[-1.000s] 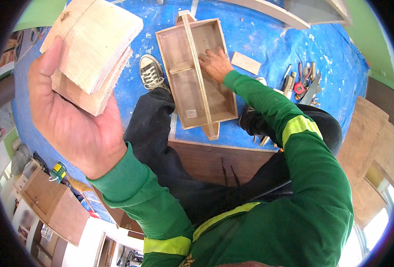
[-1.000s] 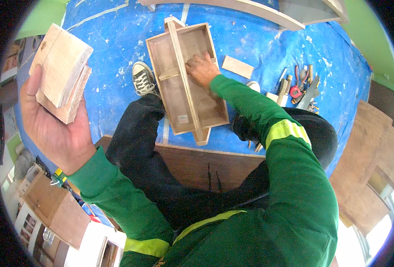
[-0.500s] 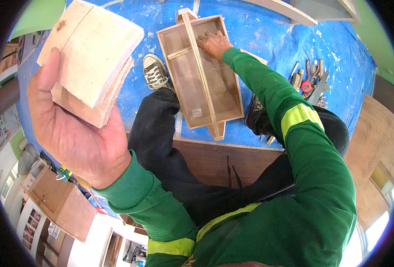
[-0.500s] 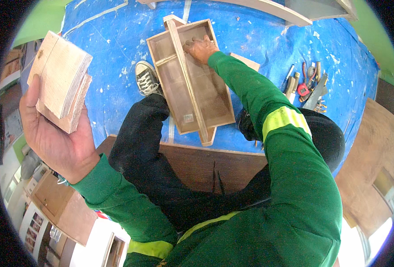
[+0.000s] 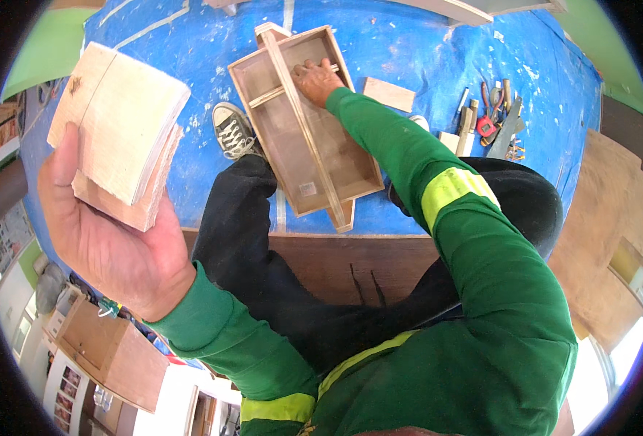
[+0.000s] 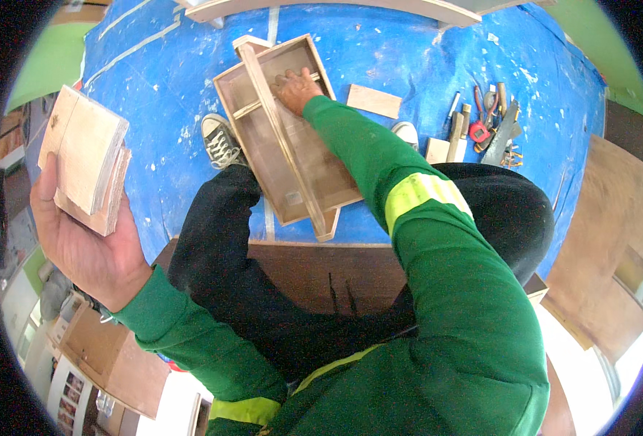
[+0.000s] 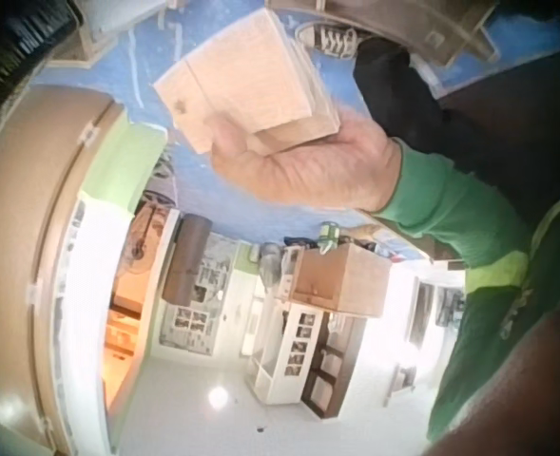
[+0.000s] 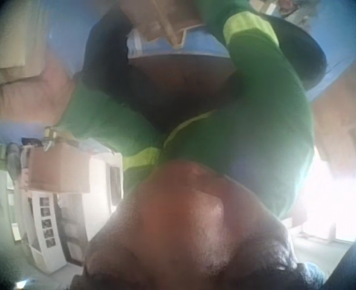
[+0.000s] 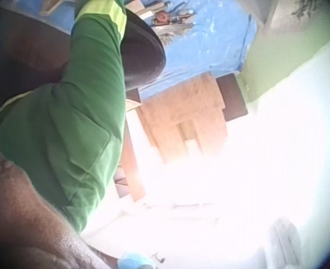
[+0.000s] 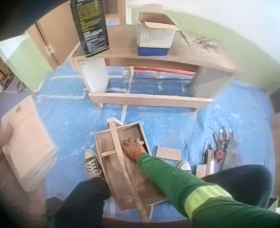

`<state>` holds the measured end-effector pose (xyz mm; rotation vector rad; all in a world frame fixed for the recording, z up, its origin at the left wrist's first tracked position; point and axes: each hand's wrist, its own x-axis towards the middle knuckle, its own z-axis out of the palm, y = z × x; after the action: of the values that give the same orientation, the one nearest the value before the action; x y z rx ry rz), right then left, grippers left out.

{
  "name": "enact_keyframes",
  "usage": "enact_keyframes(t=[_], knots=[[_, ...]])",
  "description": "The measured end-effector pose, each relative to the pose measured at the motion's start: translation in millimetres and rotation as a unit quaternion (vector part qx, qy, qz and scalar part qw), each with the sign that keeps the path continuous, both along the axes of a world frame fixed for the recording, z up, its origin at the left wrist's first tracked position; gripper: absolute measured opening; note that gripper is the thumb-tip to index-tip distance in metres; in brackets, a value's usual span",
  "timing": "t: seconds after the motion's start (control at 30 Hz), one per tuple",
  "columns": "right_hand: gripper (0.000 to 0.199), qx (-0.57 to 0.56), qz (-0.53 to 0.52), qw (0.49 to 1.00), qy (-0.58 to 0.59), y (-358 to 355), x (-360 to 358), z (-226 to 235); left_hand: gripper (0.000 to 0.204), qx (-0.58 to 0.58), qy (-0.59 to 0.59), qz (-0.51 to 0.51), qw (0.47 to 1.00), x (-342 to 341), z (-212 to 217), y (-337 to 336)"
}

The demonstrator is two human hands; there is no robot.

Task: The person sits on the floor and assembles small wooden pieces into a drawer-like structure. They use a hammer to tap pieces together, a hand saw to cut a piece of wood, and a pencil to mark measurements. The person repeatedly fits and adjusts the wooden components.

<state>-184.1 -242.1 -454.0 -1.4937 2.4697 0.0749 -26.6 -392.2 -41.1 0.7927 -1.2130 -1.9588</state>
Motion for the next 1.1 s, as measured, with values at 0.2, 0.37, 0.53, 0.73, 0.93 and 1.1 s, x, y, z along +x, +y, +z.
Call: enact_keyframes(t=[0.2,0.37,0.53,0.73,0.93,1.1], knots=[[0.034,0.019,-0.004,0.999,-0.036,-3,-3,11,0.040,0.029,0.013,-0.021,0.999,1,-1,-2],[0.035,0.029,-0.020,0.994,-0.105,3,-2,7,0.032,0.023,0.010,-0.022,0.999,-6,2,5],[0.053,0.050,-0.204,0.916,-0.342,49,9,14,0.038,0.032,0.028,-0.062,0.997,-9,-3,-7],[0.050,-0.275,-0.357,0.709,-0.543,185,-41,69,0.042,-0.017,-0.012,-0.019,1.000,-5,-3,-15],[0.049,-0.247,-0.541,0.649,-0.474,329,-110,38,0.047,0.006,0.009,-0.092,0.996,-13,-11,-35],[0.049,-0.305,-0.622,0.570,-0.442,416,-125,29,0.047,-0.022,-0.023,-0.068,0.997,-23,-11,-21]])
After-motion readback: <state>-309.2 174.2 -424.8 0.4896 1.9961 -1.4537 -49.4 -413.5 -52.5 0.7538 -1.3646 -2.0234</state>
